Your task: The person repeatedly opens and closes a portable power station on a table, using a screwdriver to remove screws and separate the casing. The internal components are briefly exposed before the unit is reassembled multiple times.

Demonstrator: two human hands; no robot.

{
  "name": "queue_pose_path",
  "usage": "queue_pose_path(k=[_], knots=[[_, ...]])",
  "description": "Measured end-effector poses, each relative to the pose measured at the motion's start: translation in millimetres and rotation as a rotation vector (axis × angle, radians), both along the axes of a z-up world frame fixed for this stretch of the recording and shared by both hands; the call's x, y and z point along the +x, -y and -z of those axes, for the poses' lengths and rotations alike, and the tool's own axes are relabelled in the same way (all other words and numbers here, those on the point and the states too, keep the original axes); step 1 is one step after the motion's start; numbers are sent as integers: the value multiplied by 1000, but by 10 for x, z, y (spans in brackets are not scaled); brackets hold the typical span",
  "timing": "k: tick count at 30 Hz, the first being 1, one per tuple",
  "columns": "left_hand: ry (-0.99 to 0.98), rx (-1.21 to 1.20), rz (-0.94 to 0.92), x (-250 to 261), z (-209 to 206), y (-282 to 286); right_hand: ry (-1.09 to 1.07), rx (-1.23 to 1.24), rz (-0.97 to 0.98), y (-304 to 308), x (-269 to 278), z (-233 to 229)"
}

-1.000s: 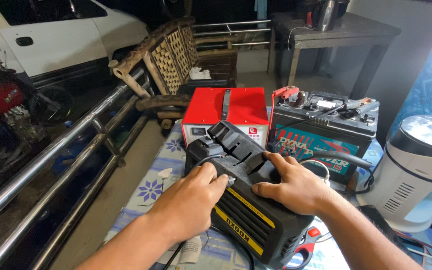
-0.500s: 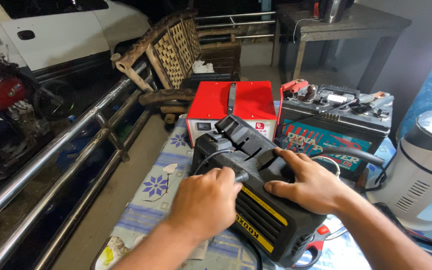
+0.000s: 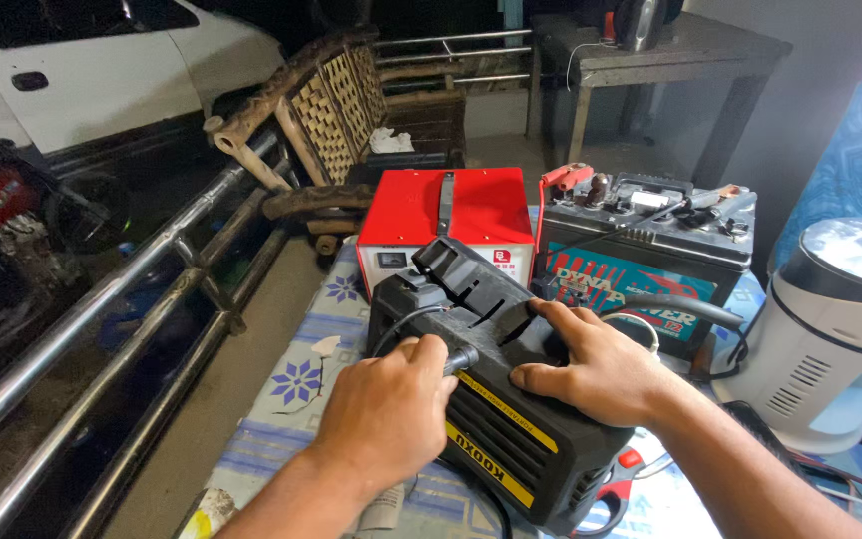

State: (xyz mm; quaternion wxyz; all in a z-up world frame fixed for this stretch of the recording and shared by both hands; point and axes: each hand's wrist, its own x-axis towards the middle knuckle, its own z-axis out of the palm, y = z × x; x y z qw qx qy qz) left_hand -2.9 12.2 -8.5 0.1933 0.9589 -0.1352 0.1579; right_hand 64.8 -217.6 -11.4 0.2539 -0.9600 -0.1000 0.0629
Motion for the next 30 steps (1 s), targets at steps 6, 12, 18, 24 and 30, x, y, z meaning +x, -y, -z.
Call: queue_pose_path(k=[6, 12, 18, 24, 30], knots=[[-130, -341, -255, 114, 19, 190, 88, 6, -28, 33, 15, 28], [-212, -489, 4, -21, 95, -30, 5, 42, -6, 23, -14, -37], [115, -205, 123, 0, 210, -106, 6, 24, -11, 29, 13, -25], [134, -160, -70, 73, 225, -49, 4, 18, -1, 8, 14, -24], [84, -263, 108, -84, 232, -99, -33, 37, 25, -5, -23, -58]])
